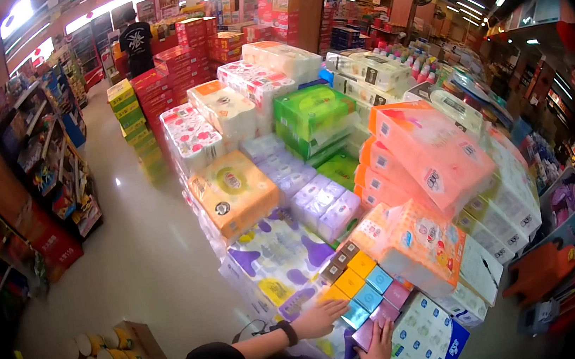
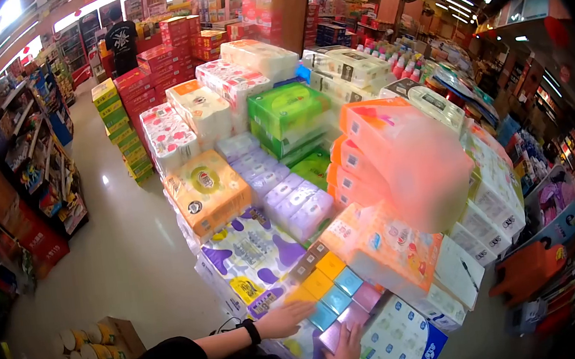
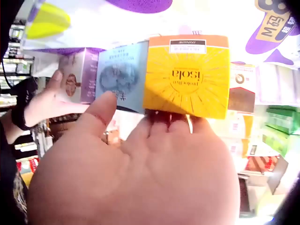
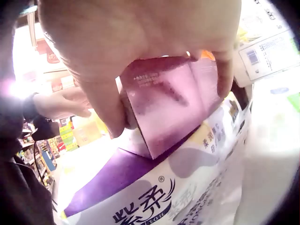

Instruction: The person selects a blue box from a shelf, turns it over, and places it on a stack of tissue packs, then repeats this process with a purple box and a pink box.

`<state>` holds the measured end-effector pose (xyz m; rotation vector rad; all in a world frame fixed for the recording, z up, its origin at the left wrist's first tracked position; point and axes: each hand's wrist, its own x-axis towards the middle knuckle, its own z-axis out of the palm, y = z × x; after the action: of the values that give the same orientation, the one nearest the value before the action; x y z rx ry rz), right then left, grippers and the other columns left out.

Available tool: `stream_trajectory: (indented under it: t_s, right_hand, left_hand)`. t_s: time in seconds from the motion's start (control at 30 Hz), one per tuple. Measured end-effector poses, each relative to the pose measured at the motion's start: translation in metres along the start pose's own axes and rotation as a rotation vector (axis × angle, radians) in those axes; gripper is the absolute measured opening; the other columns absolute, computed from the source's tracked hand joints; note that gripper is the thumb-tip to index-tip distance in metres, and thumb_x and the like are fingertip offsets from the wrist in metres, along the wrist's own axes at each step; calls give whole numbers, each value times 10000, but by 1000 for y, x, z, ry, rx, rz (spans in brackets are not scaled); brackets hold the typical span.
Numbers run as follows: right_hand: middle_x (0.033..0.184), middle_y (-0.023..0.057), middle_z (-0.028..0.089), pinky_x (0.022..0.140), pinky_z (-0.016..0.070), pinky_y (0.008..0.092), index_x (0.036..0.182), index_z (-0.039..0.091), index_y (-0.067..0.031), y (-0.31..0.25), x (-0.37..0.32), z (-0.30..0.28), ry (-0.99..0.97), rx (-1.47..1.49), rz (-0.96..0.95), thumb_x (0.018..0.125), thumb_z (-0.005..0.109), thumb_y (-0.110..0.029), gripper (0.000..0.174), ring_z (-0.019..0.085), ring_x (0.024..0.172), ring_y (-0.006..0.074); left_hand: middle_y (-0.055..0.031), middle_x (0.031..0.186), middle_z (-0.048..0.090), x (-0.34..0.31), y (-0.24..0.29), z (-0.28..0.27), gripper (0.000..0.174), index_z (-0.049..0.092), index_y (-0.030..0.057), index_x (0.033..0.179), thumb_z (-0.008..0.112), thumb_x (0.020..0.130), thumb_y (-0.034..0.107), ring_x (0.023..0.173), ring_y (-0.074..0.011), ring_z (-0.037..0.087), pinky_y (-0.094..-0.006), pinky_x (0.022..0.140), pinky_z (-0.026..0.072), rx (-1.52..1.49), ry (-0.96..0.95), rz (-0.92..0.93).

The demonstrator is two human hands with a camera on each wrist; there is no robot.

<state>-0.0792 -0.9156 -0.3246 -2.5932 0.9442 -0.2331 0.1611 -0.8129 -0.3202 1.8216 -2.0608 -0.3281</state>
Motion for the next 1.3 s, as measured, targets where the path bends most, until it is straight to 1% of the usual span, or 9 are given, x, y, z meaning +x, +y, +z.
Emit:
stream_trajectory:
  t_s: [0.3,0.43,0.47,0.57,0.6,0.83,0.93,1.03,1.3]
  right_hand:
    - [1442,303,260,1113,206,507,1421,253,14,17,-16,-11,122,128,-133,640,826,-278,1011,254,1337,462]
    - [1286,225,405,980,337,459,1285,368,26,22,-34,-10,201,281,-37,688,806,-213,778,413,1186,375]
    - [1113,184,513,861,419,404,1171,433,18,23,-35,-7,197,374,-13,730,778,-188,596,525,1016,312]
    - [960,191,563,792,445,418,1081,485,14,36,-31,8,-57,579,85,764,747,-207,467,558,898,352]
    - [871,187,569,722,450,421,1029,490,8,32,-27,10,34,513,-13,795,723,-205,393,567,806,354]
    - [918,212,592,738,455,436,1028,455,12,24,-19,-4,-104,507,5,821,701,-208,389,590,856,387]
    - [846,165,575,702,444,407,1013,423,5,29,-18,7,-53,437,-48,828,690,-141,356,582,770,311]
    - [972,247,585,774,455,452,1073,445,24,30,-14,9,-131,462,34,823,696,-208,423,585,902,425]
    - [1115,227,562,871,447,407,1197,413,50,42,-15,16,5,355,96,715,802,-370,749,564,1032,351]
  left_hand:
    - [-203,1467,337,-21,65,19,698,359,-42,1380,616,781,207,1347,-330,330,-425,1133,239,-53,227,-288]
    - [-197,1476,318,-32,89,17,716,339,-6,1402,641,801,241,1383,-305,288,-431,1142,225,6,178,-405]
    - [-197,1476,319,-32,92,16,711,345,-7,1397,639,801,247,1384,-305,288,-432,1141,227,25,159,-414]
    - [-198,1475,320,-32,98,20,698,358,-7,1387,631,807,268,1383,-307,289,-436,1138,228,41,148,-419]
    - [-198,1475,319,-32,97,20,694,361,-7,1385,628,809,276,1382,-308,290,-438,1137,228,44,154,-420]
    - [-202,1467,335,-44,105,33,705,373,-16,1378,640,798,284,1361,-336,310,-450,1131,236,23,262,-477]
    - [-201,1476,321,-60,109,26,719,325,1,1414,616,844,331,1385,-320,283,-449,1148,201,3,251,-547]
    - [-203,1481,313,-82,110,4,726,318,5,1420,620,849,338,1386,-323,284,-457,1146,209,-41,288,-612]
    - [-220,1463,345,-184,147,-35,721,367,-3,1395,659,831,337,1356,-358,331,-459,1109,278,-102,482,-907]
